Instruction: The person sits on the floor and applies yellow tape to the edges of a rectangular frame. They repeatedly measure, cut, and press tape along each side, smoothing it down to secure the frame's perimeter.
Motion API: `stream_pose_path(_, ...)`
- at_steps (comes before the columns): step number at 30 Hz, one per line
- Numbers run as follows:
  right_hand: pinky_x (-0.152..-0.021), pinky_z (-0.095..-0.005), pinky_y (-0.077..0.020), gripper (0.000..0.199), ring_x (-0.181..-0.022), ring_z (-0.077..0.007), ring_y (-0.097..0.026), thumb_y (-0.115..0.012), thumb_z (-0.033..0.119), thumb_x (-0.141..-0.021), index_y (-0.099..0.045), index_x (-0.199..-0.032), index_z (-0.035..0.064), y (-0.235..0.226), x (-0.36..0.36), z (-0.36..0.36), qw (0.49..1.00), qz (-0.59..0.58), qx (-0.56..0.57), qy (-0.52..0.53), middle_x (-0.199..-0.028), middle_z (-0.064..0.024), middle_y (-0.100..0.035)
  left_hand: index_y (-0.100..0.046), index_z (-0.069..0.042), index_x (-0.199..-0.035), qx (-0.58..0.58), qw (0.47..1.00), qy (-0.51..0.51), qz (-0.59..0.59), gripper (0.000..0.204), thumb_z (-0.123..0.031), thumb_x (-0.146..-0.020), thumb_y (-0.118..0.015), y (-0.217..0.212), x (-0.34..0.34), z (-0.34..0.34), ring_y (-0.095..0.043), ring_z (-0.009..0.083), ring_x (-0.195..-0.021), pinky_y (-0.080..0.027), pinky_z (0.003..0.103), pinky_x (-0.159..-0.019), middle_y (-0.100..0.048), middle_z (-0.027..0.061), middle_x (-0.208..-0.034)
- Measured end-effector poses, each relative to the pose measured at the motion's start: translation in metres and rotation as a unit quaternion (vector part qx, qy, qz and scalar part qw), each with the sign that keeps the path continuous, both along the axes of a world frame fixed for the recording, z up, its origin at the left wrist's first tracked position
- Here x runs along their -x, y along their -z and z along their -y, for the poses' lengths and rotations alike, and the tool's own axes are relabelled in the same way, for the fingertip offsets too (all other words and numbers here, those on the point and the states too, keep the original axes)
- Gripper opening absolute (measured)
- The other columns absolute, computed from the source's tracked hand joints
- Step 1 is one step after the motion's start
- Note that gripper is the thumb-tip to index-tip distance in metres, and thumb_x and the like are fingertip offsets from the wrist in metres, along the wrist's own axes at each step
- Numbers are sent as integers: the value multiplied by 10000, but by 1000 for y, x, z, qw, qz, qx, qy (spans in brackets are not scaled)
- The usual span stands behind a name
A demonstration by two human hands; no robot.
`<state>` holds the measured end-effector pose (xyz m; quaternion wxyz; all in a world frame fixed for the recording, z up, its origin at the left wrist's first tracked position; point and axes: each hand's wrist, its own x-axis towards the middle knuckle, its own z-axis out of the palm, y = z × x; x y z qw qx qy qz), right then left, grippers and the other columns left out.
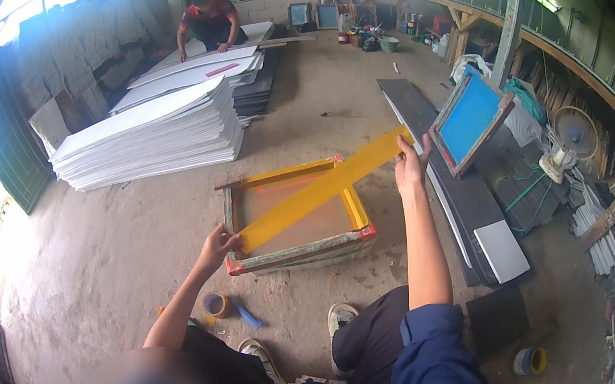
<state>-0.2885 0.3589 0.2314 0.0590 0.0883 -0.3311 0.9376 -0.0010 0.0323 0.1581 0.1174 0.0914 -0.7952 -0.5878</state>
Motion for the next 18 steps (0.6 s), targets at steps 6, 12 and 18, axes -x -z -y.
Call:
stream_pose_path(6, -894, -339, -346, 353, -1049, -101, -477, -740, 205, -797, -615, -1114, 112, 9, 11, -18, 990, 24, -87, -106, -1053, 29, -583, -497, -23, -890, 66, 997, -30, 24, 191, -174, -915, -610, 5, 8, 14, -621, 110, -727, -488, 259, -654, -666, 69, -779)
stream_pose_path(12, -839, -348, -285, 355, -1012, -59, -431, -771, 327, -745, -646, -1036, 168, 7, 10, -19, 989, 22, -146, -33, -1061, 73, -584, -500, -33, -896, 72, 997, -3, 7, 194, -201, -927, -591, -7, 10, 23, -614, 135, -886, -485, 293, -793, -668, 98, -923)
stream_pose_path(18, -768, -277, -292, 292, -908, -73, -496, -755, 262, -772, -642, -1015, 145, 4, 8, -24, 974, -36, -223, -12, -993, 45, -602, -561, -32, -868, 15, 999, -2, -39, 192, -196, -882, -661, -17, -3, 33, -585, 105, -918, -473, 288, -818, -629, 43, -884)
